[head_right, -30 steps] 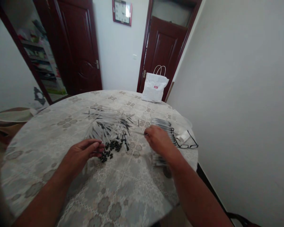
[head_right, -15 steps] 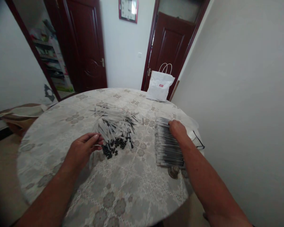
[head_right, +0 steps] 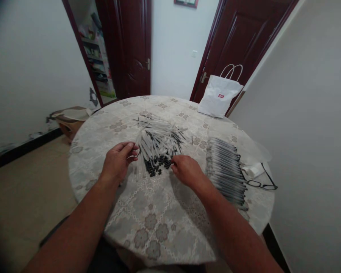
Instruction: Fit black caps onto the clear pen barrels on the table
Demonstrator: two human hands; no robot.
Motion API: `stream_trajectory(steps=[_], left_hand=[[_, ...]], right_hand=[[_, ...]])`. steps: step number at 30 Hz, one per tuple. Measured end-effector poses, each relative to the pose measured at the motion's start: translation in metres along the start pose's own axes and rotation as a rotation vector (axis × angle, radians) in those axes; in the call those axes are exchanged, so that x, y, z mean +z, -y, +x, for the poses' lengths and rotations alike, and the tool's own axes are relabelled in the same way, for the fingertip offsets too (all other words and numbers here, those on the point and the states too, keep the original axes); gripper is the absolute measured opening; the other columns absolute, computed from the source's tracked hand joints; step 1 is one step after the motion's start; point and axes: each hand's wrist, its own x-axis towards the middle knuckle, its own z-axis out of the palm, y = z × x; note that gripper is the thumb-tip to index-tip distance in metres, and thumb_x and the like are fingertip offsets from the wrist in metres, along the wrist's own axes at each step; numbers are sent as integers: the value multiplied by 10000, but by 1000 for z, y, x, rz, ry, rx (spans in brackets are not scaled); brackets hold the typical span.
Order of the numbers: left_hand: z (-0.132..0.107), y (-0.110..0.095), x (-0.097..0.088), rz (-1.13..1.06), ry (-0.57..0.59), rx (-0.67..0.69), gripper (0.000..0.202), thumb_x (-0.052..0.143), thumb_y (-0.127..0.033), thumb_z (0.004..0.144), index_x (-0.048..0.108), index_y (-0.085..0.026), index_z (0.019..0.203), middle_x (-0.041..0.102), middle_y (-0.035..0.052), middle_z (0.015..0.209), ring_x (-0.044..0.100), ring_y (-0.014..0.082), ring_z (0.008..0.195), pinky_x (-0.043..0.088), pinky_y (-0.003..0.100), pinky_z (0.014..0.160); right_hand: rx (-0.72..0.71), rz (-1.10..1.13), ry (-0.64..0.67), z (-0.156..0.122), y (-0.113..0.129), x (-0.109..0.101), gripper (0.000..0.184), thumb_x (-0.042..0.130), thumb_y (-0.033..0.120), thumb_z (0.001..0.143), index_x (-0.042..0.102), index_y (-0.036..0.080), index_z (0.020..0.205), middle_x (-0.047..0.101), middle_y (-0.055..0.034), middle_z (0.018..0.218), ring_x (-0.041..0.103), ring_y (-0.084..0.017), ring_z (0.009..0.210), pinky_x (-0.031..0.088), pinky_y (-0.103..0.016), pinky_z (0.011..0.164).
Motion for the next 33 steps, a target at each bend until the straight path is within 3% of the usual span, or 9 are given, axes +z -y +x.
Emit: stream_trajectory(steps=[6, 12, 18, 24, 29, 33], left_hand=[[-2, -6, -1, -72, -48, 13, 299, 775, -388, 740, 680, -156, 904, 708, 54, 882, 603, 107, 628, 505, 228, 540], [-2, -9, -4, -100, -56, 5, 297, 773, -387, 741, 680, -157, 903, 703, 49, 860, 597, 108, 622, 498, 227, 528], [-1, -10, -6, -115, -47, 1, 297, 776, -381, 747, 678, -153, 910, 707, 59, 868, 595, 109, 625, 493, 222, 519], [-1, -9, -6, -110, -38, -23, 287, 774, -374, 751, 679, -158, 914, 712, 69, 886, 606, 120, 643, 493, 226, 519], [0, -6, -6, -82, -7, -29, 287, 778, -391, 761, 695, -158, 908, 717, 83, 899, 615, 126, 647, 489, 229, 509], [-6, -5, -2, -23, 207, -82, 333, 790, -411, 776, 735, -147, 970, 736, 132, 987, 661, 155, 715, 504, 237, 528]], right_hand=[[-229, -15, 33, 4, 70, 27, 247, 552, 305, 999, 667, 237, 1207, 685, -68, 1098, 661, -199, 996, 454, -271, 820], [-166, -205, 74, 13, 100, 51, 183, 487, 222, 1003, 653, 189, 1071, 648, -98, 1026, 661, -206, 851, 474, -289, 709], [-79, -228, 33, 12, 99, 61, 186, 502, 126, 956, 614, 172, 1096, 648, -124, 1025, 667, -221, 890, 474, -281, 716], [26, -181, 11, -3, 83, 49, 194, 508, 127, 908, 589, 172, 1079, 658, -120, 1011, 658, -226, 835, 452, -290, 696], [-27, 154, -104, -16, 59, 18, 125, 529, 203, 910, 606, 203, 1008, 689, -65, 915, 638, -199, 826, 442, -276, 740], [-2, 479, -176, -11, 41, -2, 132, 554, 295, 917, 632, 212, 983, 682, -9, 808, 601, -154, 706, 439, -251, 664]])
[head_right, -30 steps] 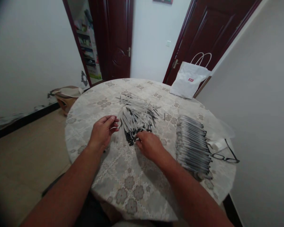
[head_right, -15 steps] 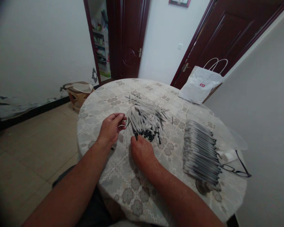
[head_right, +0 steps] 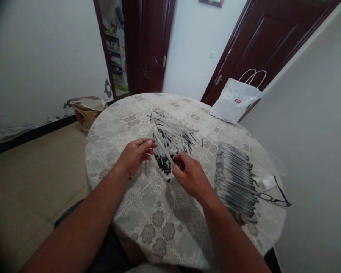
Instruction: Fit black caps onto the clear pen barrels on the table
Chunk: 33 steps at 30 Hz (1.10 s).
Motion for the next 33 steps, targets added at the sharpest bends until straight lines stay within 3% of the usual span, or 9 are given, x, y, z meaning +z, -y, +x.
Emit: stream_trajectory(steps=[3, 7, 12, 15, 19, 25, 33], left_hand=[[-6, 2, 9, 36, 166, -51, 341, 793, -395, 786, 742, -154, 1022, 735, 123, 979, 689, 177, 749, 525, 247, 548], [-7, 6, 14, 51, 194, -73, 292, 786, -384, 794, 702, -157, 956, 736, 105, 935, 722, 201, 771, 555, 260, 558], [2, 8, 8, -59, 55, -65, 286, 758, -388, 805, 605, -174, 918, 746, 106, 922, 745, 212, 769, 583, 277, 572], [4, 6, 6, -94, -49, -40, 269, 721, -377, 823, 552, -191, 919, 746, 94, 914, 750, 216, 761, 578, 272, 548], [2, 4, 8, -94, -93, -21, 248, 668, -379, 858, 512, -205, 940, 743, 84, 896, 754, 217, 750, 570, 263, 529], [1, 5, 8, -79, -109, -7, 215, 633, -371, 882, 503, -211, 947, 739, 65, 873, 752, 209, 735, 571, 265, 538], [1, 5, 8, -32, -100, -7, 275, 720, -315, 822, 550, -195, 1002, 741, 86, 943, 743, 203, 764, 578, 266, 562]], right_hand=[[-14, 173, 63, 8, -10, -5, 172, 586, 336, 906, 650, 203, 995, 692, -4, 832, 603, -141, 717, 454, -243, 666], [2, 259, 85, 14, -26, -8, 271, 593, 423, 913, 678, 192, 1027, 711, -21, 861, 626, -154, 741, 470, -254, 674], [147, -190, -199, 14, -58, -19, 274, 533, 389, 946, 718, 191, 985, 746, -67, 907, 652, -194, 805, 453, -295, 756], [238, -425, -55, 13, -74, -20, 215, 562, 342, 936, 722, 198, 929, 762, -76, 936, 670, -199, 848, 424, -282, 749], [265, -512, 122, 8, -77, -12, 252, 566, 403, 949, 718, 206, 906, 765, -78, 901, 683, -205, 842, 389, -275, 691], [282, -630, 212, 4, -64, -2, 356, 571, 529, 929, 731, 212, 905, 767, -112, 920, 696, -245, 858, 358, -291, 642], [301, -700, 251, 5, -60, 6, 312, 493, 368, 964, 746, 185, 969, 763, -161, 1000, 703, -258, 930, 385, -298, 693]])
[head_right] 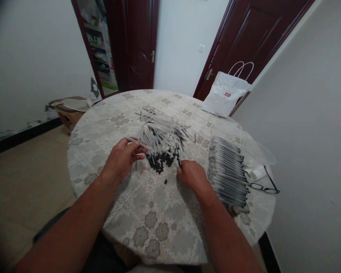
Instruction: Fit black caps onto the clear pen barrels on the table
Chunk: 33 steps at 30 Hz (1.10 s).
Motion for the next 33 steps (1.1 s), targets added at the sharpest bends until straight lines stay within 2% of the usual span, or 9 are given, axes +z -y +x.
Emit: stream_trajectory(steps=[3, 7, 9, 13, 20, 23, 27, 33], left_hand=[[1, 0, 0, 8, 3, -12, 245, 708, -314, 838, 591, -173, 1000, 740, 94, 950, 738, 192, 771, 583, 259, 572], [1, 1, 0, 15, 3, -25, 215, 701, -319, 851, 611, -161, 965, 740, 97, 955, 733, 185, 774, 585, 256, 575], [1, 1, 0, 13, 0, -25, 209, 705, -315, 848, 610, -162, 954, 738, 96, 953, 733, 188, 775, 584, 255, 567], [1, 1, -1, 15, 8, -25, 221, 719, -328, 840, 617, -165, 950, 735, 93, 950, 733, 189, 777, 584, 254, 564], [1, 0, -2, 11, 13, -18, 224, 728, -340, 837, 622, -164, 926, 735, 92, 945, 731, 191, 784, 580, 251, 560], [1, 0, -2, 4, -5, -21, 238, 736, -355, 835, 621, -163, 918, 736, 91, 929, 734, 191, 785, 577, 248, 560], [1, -1, -2, 2, -11, -24, 236, 725, -356, 849, 604, -163, 909, 740, 93, 929, 737, 186, 771, 578, 246, 565], [0, 1, -1, -30, 27, -29, 215, 653, -363, 902, 530, -197, 961, 746, 90, 948, 763, 221, 793, 598, 280, 571]], right_hand=[[37, -4, -9, 0, -2, -3, 312, 479, 343, 962, 746, 182, 968, 761, -161, 983, 698, -253, 910, 376, -295, 692], [55, 10, -95, 1, -10, -8, 303, 473, 334, 954, 733, 181, 926, 759, -140, 924, 684, -236, 858, 334, -292, 664], [11, 42, -123, 3, -15, -8, 297, 463, 319, 955, 722, 187, 894, 756, -118, 894, 673, -217, 832, 322, -287, 660], [-119, 157, -81, 10, -23, -1, 261, 507, 341, 951, 710, 199, 868, 757, -83, 901, 659, -190, 840, 335, -261, 683], [114, 199, -245, 23, -29, 15, 285, 499, 376, 988, 705, 180, 1008, 759, -125, 999, 666, -219, 887, 353, -284, 717], [86, 226, -217, 27, -28, 19, 311, 524, 428, 985, 713, 181, 984, 762, -127, 997, 671, -225, 896, 359, -285, 718], [73, 217, -216, 29, -27, 24, 276, 509, 355, 989, 718, 183, 939, 765, -122, 967, 673, -222, 902, 359, -280, 723], [55, 258, -245, 33, -32, 29, 246, 502, 302, 992, 708, 167, 1012, 765, -126, 993, 677, -213, 921, 384, -265, 757]])
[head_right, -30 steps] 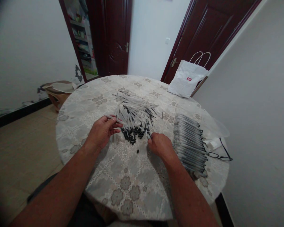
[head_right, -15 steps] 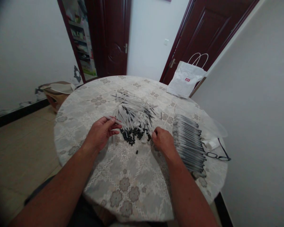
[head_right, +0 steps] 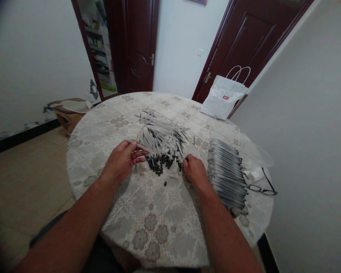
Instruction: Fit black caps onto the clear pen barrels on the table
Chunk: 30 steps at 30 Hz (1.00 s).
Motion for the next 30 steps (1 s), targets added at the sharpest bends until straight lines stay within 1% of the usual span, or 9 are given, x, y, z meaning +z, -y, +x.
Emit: stream_trajectory(steps=[4, 7, 10, 13, 14, 16, 19, 22, 30], left_hand=[[-2, 1, 1, -7, 3, -2, 228, 618, -390, 921, 482, -218, 984, 745, 99, 981, 775, 253, 827, 614, 314, 581], [-4, 0, 3, -40, 2, -15, 228, 604, -388, 926, 456, -224, 983, 737, 108, 1007, 775, 268, 835, 627, 354, 597], [-4, 0, 4, -89, 18, -14, 229, 640, -328, 902, 458, -226, 996, 729, 88, 999, 769, 264, 862, 641, 402, 670], [-3, -1, 3, -122, 24, -3, 251, 688, -261, 861, 487, -221, 1006, 722, 67, 993, 758, 243, 877, 639, 423, 740], [-3, -1, 3, -128, 22, -1, 248, 694, -259, 858, 503, -216, 1010, 719, 65, 989, 754, 236, 871, 638, 419, 746], [-3, -2, 2, -131, 22, -8, 227, 695, -279, 864, 540, -200, 1009, 713, 72, 986, 748, 224, 861, 634, 401, 749], [-3, -2, 2, -130, 45, -9, 216, 702, -318, 873, 574, -176, 973, 705, 82, 982, 741, 213, 870, 626, 379, 761], [-5, -2, 3, -146, 56, 7, 238, 722, -336, 864, 571, -174, 951, 708, 73, 948, 743, 210, 869, 617, 369, 775], [-5, -2, 2, -149, 48, 1, 285, 736, -366, 858, 533, -192, 954, 713, 62, 937, 751, 208, 845, 617, 361, 764]], right_hand=[[-28, 54, 41, 1, -5, 0, 225, 539, 274, 957, 731, 170, 1010, 769, -115, 1013, 687, -220, 938, 413, -262, 773], [-42, 79, 34, 0, -5, -2, 244, 542, 230, 931, 740, 158, 1054, 771, -120, 1016, 695, -226, 937, 440, -271, 795], [-41, 153, -42, -1, -2, -6, 292, 524, 217, 923, 737, 148, 1110, 766, -132, 1063, 694, -231, 972, 462, -290, 848], [-88, 379, -120, -6, 7, -16, 341, 516, 305, 943, 722, 151, 1167, 758, -111, 1048, 683, -219, 926, 490, -313, 840], [-117, 486, -98, -10, 11, -20, 364, 522, 350, 947, 713, 157, 1189, 754, -90, 988, 675, -205, 849, 500, -308, 788], [-186, 669, 20, -17, 20, -27, 386, 542, 410, 942, 709, 174, 1198, 724, -41, 849, 625, -169, 693, 492, -284, 674], [-309, 736, 148, -27, 31, -33, 314, 566, 370, 931, 731, 196, 1134, 698, -21, 821, 602, -148, 686, 474, -263, 662], [-391, 719, 155, -31, 36, -31, 270, 560, 316, 931, 737, 212, 1107, 709, -28, 900, 627, -158, 784, 479, -265, 718], [-392, 737, 205, -29, 31, -29, 264, 576, 325, 929, 733, 209, 1107, 715, -28, 886, 633, -161, 763, 472, -249, 678]])
